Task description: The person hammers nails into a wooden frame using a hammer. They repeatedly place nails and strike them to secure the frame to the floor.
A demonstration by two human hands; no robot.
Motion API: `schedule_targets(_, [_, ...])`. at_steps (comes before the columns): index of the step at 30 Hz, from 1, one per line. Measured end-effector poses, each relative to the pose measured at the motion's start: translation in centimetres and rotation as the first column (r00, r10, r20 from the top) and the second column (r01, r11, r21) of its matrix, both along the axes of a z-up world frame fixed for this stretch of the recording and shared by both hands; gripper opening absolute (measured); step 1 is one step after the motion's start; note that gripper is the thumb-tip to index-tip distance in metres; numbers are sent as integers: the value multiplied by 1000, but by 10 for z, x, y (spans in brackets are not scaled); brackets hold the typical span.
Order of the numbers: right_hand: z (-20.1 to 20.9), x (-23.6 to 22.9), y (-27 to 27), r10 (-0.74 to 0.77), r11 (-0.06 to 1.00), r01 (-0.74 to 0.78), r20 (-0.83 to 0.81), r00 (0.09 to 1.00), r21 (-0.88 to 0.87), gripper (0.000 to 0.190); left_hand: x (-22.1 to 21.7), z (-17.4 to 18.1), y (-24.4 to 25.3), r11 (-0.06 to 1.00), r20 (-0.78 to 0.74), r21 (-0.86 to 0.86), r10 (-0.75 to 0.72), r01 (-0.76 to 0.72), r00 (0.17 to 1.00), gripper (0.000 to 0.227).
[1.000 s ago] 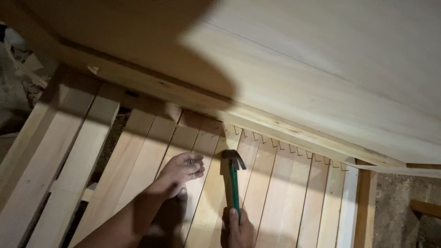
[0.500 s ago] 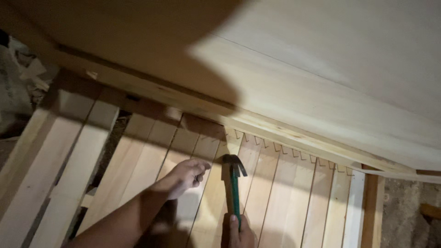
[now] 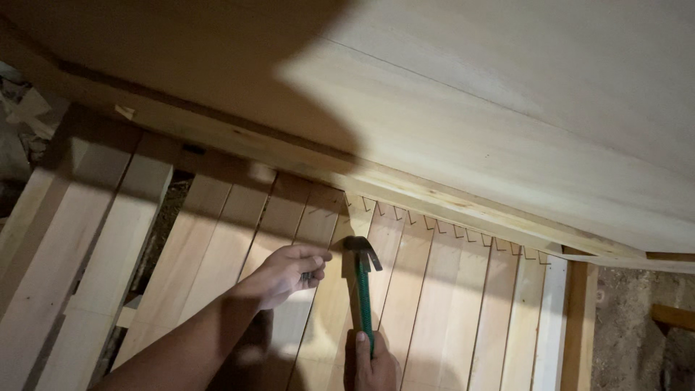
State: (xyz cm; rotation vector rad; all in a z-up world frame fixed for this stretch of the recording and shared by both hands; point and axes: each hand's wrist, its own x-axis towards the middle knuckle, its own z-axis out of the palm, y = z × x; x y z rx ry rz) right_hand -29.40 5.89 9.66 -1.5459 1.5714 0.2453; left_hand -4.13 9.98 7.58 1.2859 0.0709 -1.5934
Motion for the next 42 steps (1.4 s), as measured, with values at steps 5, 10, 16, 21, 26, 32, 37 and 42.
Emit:
schedule_targets(5, [-3, -1, -1, 22, 1000, -22, 26, 999, -9, 44, 1, -5, -4, 985, 70, 163, 50, -61, 996, 22])
schedule_targets(10, [-9, -6, -2, -1, 1000, 0, 41, 999, 31, 46, 4, -23, -9, 965, 126, 64, 246, -255, 961, 19])
schedule_targets(16, [-19, -9, -2, 23, 1000, -23, 30, 999, 4, 44, 11, -24, -11, 967, 182, 14, 247, -253, 952, 27])
schedule_targets(21, [-21, -9, -3, 39, 999, -39, 15, 999, 1, 43, 26, -4, -26, 959, 509, 256, -28, -120, 860, 34])
schedule_targets(26, [-23, -9, -4, -6, 999, 5, 22, 1000, 42, 42, 43, 2, -34, 956, 561, 291, -186, 18, 806, 28])
schedule_targets(32, [-30, -14, -3, 5, 1000, -6, 26, 1000, 25, 42, 52, -5, -41, 974, 806, 187, -227, 130, 547, 19])
schedule_targets(37, [-37, -17, -2, 17, 999, -15, 73, 997, -29, 42, 51, 6, -34, 754, 768, 544, -624, 369, 144, 19])
schedule_targets(42, [-35, -15, -2, 22, 1000, -23, 44, 999, 12, 43, 54, 14, -33, 803, 873, 472, -484, 364, -63, 15])
